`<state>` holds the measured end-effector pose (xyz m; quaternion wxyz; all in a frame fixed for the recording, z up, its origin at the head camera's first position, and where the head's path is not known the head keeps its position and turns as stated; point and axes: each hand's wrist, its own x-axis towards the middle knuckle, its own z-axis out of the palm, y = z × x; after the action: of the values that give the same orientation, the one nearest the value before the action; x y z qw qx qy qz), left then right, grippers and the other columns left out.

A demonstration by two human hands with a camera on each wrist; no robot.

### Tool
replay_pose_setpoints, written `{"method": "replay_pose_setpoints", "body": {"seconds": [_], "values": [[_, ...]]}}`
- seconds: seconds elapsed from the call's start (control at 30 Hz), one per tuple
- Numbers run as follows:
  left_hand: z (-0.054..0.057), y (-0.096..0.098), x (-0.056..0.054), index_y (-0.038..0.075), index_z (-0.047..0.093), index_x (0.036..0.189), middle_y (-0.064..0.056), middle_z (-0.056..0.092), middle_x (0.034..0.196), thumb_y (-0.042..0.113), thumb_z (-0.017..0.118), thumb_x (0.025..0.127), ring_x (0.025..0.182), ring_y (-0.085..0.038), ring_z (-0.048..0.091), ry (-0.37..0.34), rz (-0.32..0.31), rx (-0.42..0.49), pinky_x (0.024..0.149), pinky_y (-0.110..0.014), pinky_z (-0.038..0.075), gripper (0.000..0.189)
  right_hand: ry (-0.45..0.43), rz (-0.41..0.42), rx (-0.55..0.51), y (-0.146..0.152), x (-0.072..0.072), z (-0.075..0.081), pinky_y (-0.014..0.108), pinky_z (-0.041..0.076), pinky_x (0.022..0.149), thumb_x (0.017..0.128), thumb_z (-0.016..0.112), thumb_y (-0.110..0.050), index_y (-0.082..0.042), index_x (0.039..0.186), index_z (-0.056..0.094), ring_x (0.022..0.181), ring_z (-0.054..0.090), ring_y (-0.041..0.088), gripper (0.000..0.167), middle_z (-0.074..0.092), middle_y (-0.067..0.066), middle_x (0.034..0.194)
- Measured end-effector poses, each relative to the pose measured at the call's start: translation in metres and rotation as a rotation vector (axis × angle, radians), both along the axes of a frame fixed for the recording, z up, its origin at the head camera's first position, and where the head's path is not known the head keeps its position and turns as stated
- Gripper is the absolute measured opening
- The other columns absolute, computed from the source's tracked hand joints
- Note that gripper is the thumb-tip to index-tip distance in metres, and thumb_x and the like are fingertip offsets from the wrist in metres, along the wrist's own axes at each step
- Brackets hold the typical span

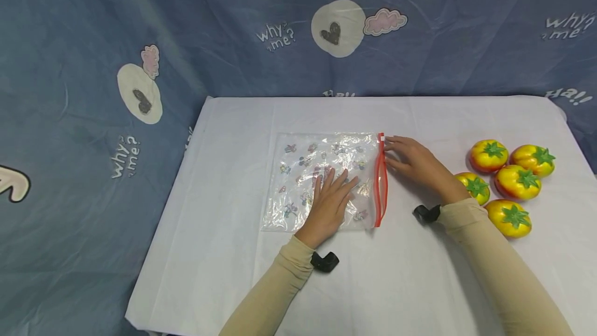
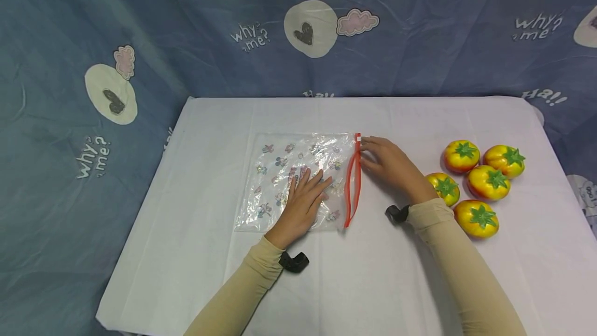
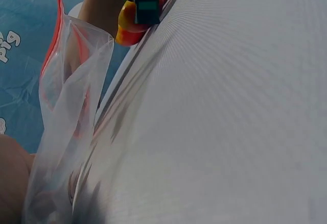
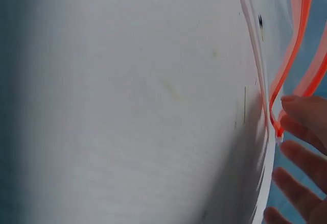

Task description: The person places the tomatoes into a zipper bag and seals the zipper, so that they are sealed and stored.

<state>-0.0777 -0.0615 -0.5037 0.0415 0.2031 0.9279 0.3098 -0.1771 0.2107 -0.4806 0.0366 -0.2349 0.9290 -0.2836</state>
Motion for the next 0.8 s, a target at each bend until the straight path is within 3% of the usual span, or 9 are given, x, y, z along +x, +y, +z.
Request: {"method": "replay_pose_setpoints", "body": {"seconds": [0.2,0.8], "values": [[0.001,0.0,0.0,0.023,0.049,0.155,-0.007,0.034,0.168,0.027,0.042,0.111,0.161,-0.034,0.014,0.002,-0.001,0.0,0.131,-0.062,0.001,0.045,0.05,0.027,-0.059,-0.003,-0.009,-0.003,0.06,0.037,0.12,0.092,0.076,-0.01,-0.001,0.121,0.071,0.14,0.05,0.042,0.031,0.059,0.022,0.146],[0.003,-0.002,0.0,0.02,0.042,0.159,-0.007,0.033,0.169,0.029,0.038,0.112,0.162,-0.031,0.011,-0.032,-0.002,0.008,0.132,-0.059,-0.003,0.048,-0.056,0.043,0.013,-0.011,-0.023,0.007,0.061,0.037,0.12,0.083,0.082,-0.009,-0.003,0.122,0.069,0.138,0.049,0.042,0.041,0.058,0.023,0.143]]}}
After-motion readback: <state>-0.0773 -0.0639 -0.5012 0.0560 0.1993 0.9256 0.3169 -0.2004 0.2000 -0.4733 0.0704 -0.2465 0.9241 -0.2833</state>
